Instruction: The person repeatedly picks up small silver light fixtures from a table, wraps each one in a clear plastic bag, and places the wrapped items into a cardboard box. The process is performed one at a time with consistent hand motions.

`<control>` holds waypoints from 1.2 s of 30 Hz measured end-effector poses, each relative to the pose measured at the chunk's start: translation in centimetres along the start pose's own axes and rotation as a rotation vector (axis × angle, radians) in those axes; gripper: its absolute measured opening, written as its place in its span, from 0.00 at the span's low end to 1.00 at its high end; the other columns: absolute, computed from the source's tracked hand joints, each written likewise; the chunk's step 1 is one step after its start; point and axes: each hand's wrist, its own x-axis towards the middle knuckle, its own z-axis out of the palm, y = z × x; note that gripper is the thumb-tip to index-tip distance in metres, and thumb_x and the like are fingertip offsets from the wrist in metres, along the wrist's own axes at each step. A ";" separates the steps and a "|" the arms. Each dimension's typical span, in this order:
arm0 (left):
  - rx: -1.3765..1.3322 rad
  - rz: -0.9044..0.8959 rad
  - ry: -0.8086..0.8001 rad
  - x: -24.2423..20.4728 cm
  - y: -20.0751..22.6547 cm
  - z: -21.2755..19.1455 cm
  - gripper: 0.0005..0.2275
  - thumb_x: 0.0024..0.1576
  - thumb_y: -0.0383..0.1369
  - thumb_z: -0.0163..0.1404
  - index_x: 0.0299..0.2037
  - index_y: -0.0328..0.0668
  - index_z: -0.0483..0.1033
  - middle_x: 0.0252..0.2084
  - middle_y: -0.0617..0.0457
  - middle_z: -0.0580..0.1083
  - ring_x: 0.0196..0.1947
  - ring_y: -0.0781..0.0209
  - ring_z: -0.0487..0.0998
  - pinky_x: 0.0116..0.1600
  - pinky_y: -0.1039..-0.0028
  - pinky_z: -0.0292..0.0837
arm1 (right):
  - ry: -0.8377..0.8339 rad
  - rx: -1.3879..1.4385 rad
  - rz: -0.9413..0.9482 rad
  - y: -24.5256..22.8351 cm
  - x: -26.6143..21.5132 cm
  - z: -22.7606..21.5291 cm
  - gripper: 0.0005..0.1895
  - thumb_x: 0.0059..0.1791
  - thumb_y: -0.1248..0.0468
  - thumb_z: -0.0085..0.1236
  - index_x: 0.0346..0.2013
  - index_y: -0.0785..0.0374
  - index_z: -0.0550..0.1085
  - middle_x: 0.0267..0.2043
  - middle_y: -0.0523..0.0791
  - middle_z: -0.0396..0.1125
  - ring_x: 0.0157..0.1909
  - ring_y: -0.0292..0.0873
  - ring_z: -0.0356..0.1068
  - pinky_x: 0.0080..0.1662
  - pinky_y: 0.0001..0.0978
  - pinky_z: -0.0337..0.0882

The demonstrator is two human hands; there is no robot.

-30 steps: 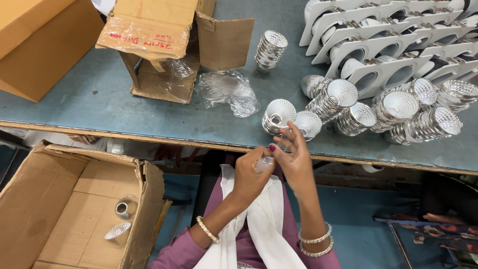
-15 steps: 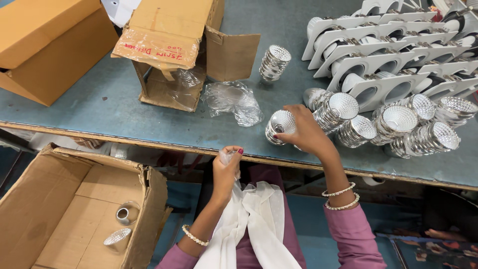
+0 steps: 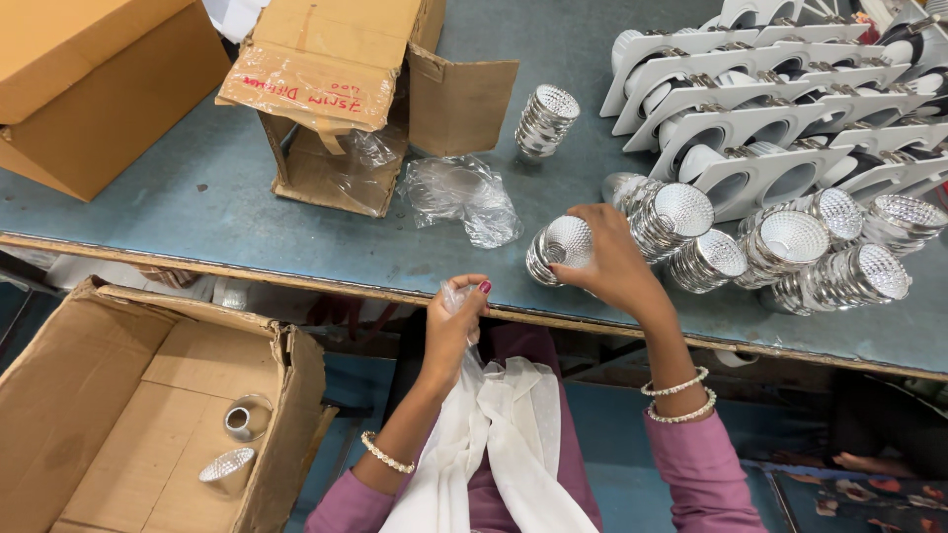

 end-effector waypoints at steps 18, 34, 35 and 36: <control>-0.053 0.002 -0.545 -2.1 4.9 0.7 0.36 0.51 0.44 0.65 0.69 0.46 0.64 0.28 0.63 0.69 0.21 0.78 0.62 0.25 0.85 0.55 | -0.173 0.445 -0.164 -9.2 -5.2 -3.1 0.46 0.36 0.59 0.75 0.66 0.60 0.66 0.67 0.48 0.63 0.68 0.52 0.64 0.67 0.42 0.62; 0.132 -0.028 -0.456 -4.9 6.5 -0.1 0.29 0.50 0.41 0.65 0.60 0.38 0.74 0.32 0.62 0.76 0.24 0.80 0.66 0.27 0.85 0.57 | -0.144 0.469 -0.184 -10.1 -8.1 -2.0 0.48 0.35 0.57 0.76 0.68 0.58 0.65 0.72 0.46 0.60 0.74 0.50 0.59 0.69 0.44 0.62; 0.139 -0.026 -0.456 -5.0 6.4 -0.1 0.29 0.49 0.42 0.65 0.60 0.37 0.74 0.31 0.61 0.75 0.24 0.79 0.66 0.27 0.85 0.57 | -0.147 0.470 -0.178 -10.1 -8.2 -1.9 0.48 0.35 0.56 0.76 0.68 0.58 0.65 0.72 0.46 0.60 0.74 0.50 0.60 0.69 0.45 0.62; 0.146 -0.023 -0.456 -5.0 6.3 -0.1 0.29 0.49 0.42 0.65 0.60 0.37 0.74 0.30 0.61 0.75 0.23 0.79 0.65 0.27 0.85 0.57 | -0.150 0.480 -0.171 -10.1 -8.2 -1.9 0.49 0.35 0.56 0.76 0.68 0.58 0.65 0.72 0.46 0.60 0.74 0.50 0.60 0.69 0.44 0.62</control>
